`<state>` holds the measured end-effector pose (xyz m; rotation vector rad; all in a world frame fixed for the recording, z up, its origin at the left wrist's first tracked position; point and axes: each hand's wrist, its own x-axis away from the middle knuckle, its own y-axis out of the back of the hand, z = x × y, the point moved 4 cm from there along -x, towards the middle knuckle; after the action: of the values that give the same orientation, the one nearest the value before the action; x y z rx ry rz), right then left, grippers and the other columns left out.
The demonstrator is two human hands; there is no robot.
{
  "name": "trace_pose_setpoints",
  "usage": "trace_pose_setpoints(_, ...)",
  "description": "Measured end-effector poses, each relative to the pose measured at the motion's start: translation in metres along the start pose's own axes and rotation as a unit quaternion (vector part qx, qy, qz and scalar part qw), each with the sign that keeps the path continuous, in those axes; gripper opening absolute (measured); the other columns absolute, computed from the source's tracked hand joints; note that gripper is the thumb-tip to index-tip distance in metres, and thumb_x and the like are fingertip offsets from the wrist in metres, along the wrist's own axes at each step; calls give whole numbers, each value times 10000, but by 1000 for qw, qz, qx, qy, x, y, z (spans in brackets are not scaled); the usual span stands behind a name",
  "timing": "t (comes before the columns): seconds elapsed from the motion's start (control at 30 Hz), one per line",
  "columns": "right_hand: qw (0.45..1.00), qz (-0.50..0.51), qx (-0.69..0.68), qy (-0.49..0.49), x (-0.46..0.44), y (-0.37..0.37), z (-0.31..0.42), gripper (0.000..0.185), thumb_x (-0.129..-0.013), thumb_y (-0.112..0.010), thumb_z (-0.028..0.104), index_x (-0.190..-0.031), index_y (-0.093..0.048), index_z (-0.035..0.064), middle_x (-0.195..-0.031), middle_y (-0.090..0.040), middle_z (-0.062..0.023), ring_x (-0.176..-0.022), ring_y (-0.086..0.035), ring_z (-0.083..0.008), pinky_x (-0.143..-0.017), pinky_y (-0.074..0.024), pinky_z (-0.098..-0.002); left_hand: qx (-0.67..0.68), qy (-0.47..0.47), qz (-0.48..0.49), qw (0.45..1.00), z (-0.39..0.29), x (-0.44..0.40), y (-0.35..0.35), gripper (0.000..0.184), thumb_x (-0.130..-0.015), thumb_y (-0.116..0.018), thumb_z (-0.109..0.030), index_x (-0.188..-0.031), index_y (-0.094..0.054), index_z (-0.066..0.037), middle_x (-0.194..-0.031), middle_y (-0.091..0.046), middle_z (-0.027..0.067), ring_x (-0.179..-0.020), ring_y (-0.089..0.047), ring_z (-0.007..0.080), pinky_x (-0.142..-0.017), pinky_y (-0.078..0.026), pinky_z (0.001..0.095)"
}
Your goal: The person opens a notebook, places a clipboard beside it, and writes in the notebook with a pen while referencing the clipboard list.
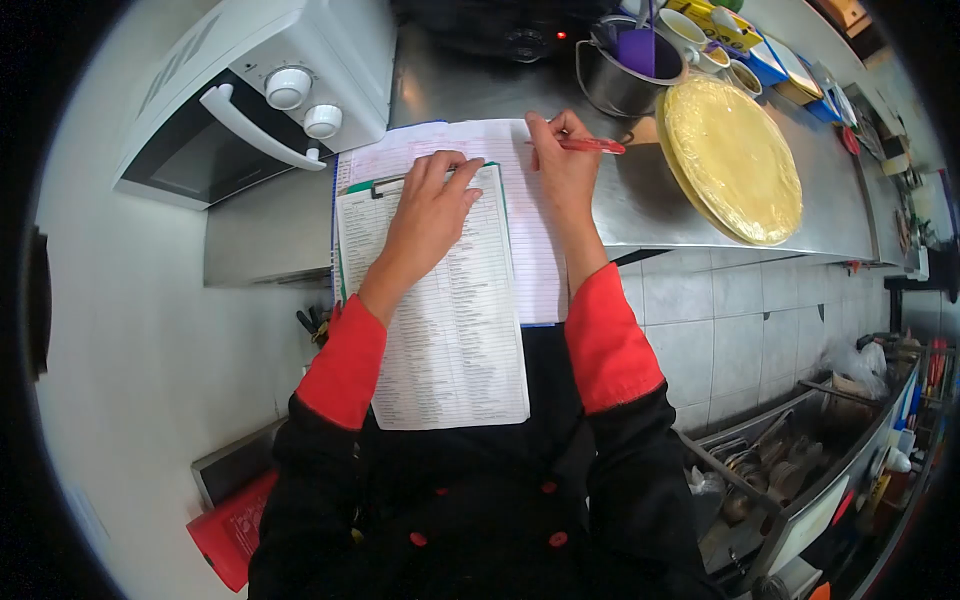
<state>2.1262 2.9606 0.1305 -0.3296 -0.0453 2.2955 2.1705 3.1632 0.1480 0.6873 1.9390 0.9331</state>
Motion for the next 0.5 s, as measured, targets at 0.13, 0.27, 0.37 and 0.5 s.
trace_pose_setpoints(0.13, 999, -5, 37, -3, 1, 0, 1, 397, -1002, -802, 192, -737, -524, 91, -607, -555, 13, -524, -493, -53, -487, -363, -257, 27, 2, -9, 1000, 0, 0, 6, 359, -975, -728, -90, -1333, -718, -115, -1279, -596, 109, -1217, -558, 327, -1078, -475, 454)
trace_pose_setpoints(0.27, 1000, 2, 22, -4, -1, 1, -2, 404, -1006, -800, 197, -736, -516, 98, -610, -545, 14, -529, -481, -54, -498, -364, -256, 1, -17, -7, 1000, 2, 1, 4, 307, -935, -726, -36, -1226, -767, -125, -1250, -596, 94, -1188, -560, 311, -1062, -485, 445)
trace_pose_setpoints(0.37, 1000, 6, 21, -1, 0, 0, -2, 401, -1005, -803, 189, -740, -515, 102, -616, -537, 16, -536, -477, -55, -498, -364, -254, 21, -9, -8, 1000, 0, 1, 7, 286, -927, -731, -35, -1196, -776, -121, -1245, -596, 92, -1175, -563, 303, -1047, -491, 440)
trace_pose_setpoints(0.5, 1000, 7, 10, -1, -1, 0, -4, 399, -1007, -803, 182, -741, -517, 102, -620, -536, 17, -539, -476, -51, -499, -362, -252, 23, -7, -4, 1000, -1, -1, 8, 264, -936, -730, -51, -1184, -781, -124, -1237, -598, 89, -1162, -564, 303, -1034, -494, 436)
